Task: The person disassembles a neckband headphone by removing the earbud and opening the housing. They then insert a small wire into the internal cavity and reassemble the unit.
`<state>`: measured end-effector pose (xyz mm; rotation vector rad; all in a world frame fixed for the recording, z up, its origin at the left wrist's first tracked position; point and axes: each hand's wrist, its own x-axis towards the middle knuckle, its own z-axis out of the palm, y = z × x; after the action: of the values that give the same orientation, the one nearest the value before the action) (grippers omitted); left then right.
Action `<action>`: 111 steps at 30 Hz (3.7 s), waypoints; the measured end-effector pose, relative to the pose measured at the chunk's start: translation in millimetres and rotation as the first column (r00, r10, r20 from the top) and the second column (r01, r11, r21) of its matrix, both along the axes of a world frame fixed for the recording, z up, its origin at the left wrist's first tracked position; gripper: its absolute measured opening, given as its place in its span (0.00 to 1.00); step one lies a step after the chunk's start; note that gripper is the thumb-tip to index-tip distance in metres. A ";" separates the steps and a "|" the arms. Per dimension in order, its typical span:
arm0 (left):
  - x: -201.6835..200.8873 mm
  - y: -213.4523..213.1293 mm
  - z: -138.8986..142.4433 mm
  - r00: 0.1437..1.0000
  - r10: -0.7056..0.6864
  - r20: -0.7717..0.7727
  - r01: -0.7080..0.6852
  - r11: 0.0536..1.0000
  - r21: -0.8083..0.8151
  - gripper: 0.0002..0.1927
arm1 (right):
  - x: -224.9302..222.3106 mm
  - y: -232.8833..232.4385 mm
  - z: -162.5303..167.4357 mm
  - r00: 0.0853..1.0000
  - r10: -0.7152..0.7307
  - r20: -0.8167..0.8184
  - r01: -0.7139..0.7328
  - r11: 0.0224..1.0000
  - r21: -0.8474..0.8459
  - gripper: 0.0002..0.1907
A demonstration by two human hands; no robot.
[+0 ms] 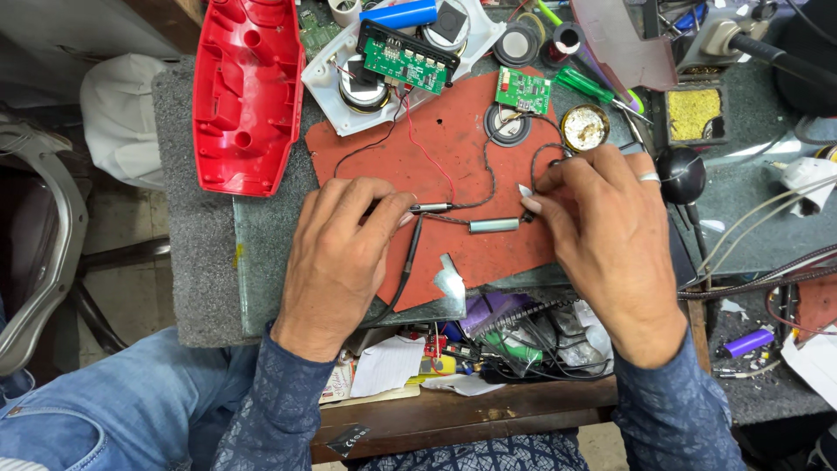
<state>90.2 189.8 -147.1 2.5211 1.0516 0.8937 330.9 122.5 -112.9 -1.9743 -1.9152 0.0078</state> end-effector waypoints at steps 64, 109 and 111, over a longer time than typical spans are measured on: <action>-7.0 -10.5 -4.2 0.995 0.083 -0.052 -0.087 0.992 -0.088 0.20 | -61.2 37.8 8.1 0.948 0.088 -0.306 -0.109 0.993 -0.049 0.05; -4.2 -14.1 -5.0 0.992 0.123 -0.041 -0.127 0.986 -0.104 0.17 | -68.2 50.1 -17.0 0.887 0.054 -0.460 -0.100 0.992 -0.076 0.09; -4.1 -14.7 -4.1 0.992 0.117 -0.048 -0.121 0.986 -0.112 0.17 | -66.1 51.3 -15.0 0.895 0.058 -0.442 -0.112 0.989 -0.098 0.09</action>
<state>86.1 175.1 -151.3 2.4131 1.2413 0.7897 264.8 173.8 -127.9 -1.7664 -1.7273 0.5592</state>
